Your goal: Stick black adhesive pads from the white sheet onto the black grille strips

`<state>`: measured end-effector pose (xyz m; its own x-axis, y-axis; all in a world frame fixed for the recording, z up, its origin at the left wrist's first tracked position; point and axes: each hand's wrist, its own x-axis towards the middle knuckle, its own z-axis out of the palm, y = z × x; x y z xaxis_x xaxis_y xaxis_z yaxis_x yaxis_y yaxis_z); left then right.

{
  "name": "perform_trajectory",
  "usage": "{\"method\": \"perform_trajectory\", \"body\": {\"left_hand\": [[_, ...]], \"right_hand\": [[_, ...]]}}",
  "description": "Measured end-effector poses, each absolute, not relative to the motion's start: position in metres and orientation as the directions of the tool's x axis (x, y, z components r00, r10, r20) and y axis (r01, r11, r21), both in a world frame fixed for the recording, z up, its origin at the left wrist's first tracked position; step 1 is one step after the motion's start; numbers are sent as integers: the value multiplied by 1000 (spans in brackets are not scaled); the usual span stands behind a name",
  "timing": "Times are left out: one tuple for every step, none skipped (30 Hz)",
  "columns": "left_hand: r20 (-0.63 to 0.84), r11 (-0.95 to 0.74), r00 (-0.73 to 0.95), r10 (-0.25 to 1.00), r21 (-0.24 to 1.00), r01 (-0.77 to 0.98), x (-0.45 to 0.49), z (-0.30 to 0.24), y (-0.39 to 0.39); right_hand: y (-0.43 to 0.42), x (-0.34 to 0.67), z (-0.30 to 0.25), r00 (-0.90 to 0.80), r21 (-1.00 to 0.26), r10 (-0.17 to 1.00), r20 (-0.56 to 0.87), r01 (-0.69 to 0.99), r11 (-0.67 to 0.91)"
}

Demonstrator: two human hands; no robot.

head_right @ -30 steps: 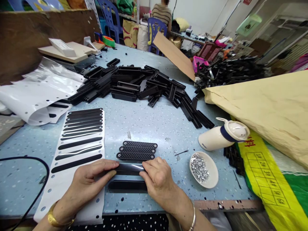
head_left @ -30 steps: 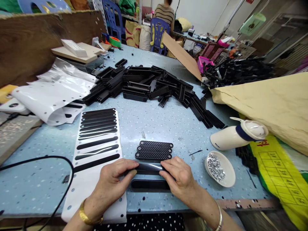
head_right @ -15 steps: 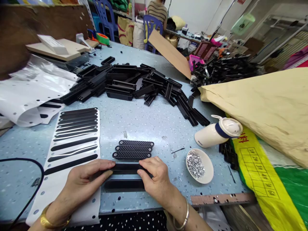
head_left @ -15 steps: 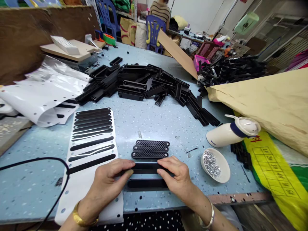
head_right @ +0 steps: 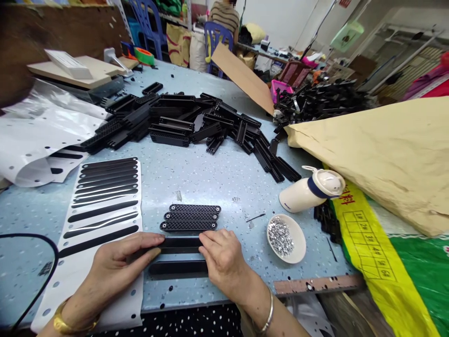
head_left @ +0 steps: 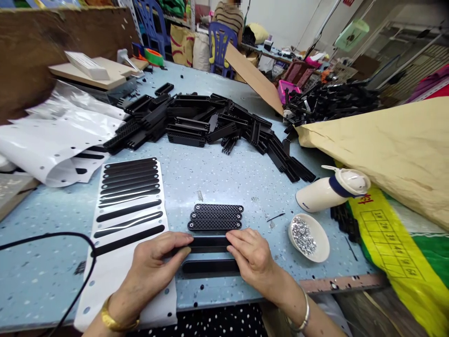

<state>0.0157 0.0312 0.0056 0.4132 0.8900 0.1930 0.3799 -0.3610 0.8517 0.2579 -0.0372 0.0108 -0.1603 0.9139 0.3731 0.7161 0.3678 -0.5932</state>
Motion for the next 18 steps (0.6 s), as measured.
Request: {"method": "perform_trajectory", "body": {"left_hand": [[196,-364,413,889,850,381,16,6,31],[202,-370,414,888,847,381,16,6,31],[202,-373,418,886,845,383,15,6,32],[200,-376,423,884,842,387,15,6,32],[197,-378,429,882,838,393,15,6,32],[194,-381,435,879,834,398,15,7,33],[193,-385,440,877,830,403,14,8,33],[192,-390,447,874,826,407,14,8,34],[194,-396,454,870,823,407,14,8,35],[199,-404,459,866,820,406,13,8,35],[204,-411,463,863,817,405,14,8,36],[211,-417,464,861,813,405,14,8,36],[218,-423,461,860,809,407,15,8,36],[228,-428,451,863,804,412,15,9,35],[243,-435,436,866,797,420,16,10,34],[261,-443,418,870,786,431,16,12,33],[282,-453,398,873,772,445,15,16,30],[305,-464,378,874,756,461,13,20,28]], "right_hand": [[-37,259,11,-161,-601,913,374,708,371],[-38,260,12,-152,-617,912,380,693,372],[-38,262,12,-131,-636,914,385,679,366],[-40,264,13,-99,-655,916,389,669,351],[-42,267,13,-61,-673,919,390,662,329],[-44,271,13,-13,-689,922,388,660,300],[-47,275,12,37,-706,924,380,657,264],[-50,278,12,84,-727,928,364,648,226],[-53,282,11,126,-751,931,343,632,191],[-55,284,10,161,-775,933,320,612,160],[-56,286,9,191,-796,935,299,591,134],[-56,287,8,212,-812,936,282,572,116],[-56,288,8,224,-822,937,270,560,103],[-54,288,8,231,-827,937,262,554,95],[-53,288,9,233,-829,938,257,552,90],[-52,288,11,233,-828,938,257,554,89],[-51,287,14,236,-824,935,266,559,93],[-50,285,18,238,-816,929,283,569,103]]}}
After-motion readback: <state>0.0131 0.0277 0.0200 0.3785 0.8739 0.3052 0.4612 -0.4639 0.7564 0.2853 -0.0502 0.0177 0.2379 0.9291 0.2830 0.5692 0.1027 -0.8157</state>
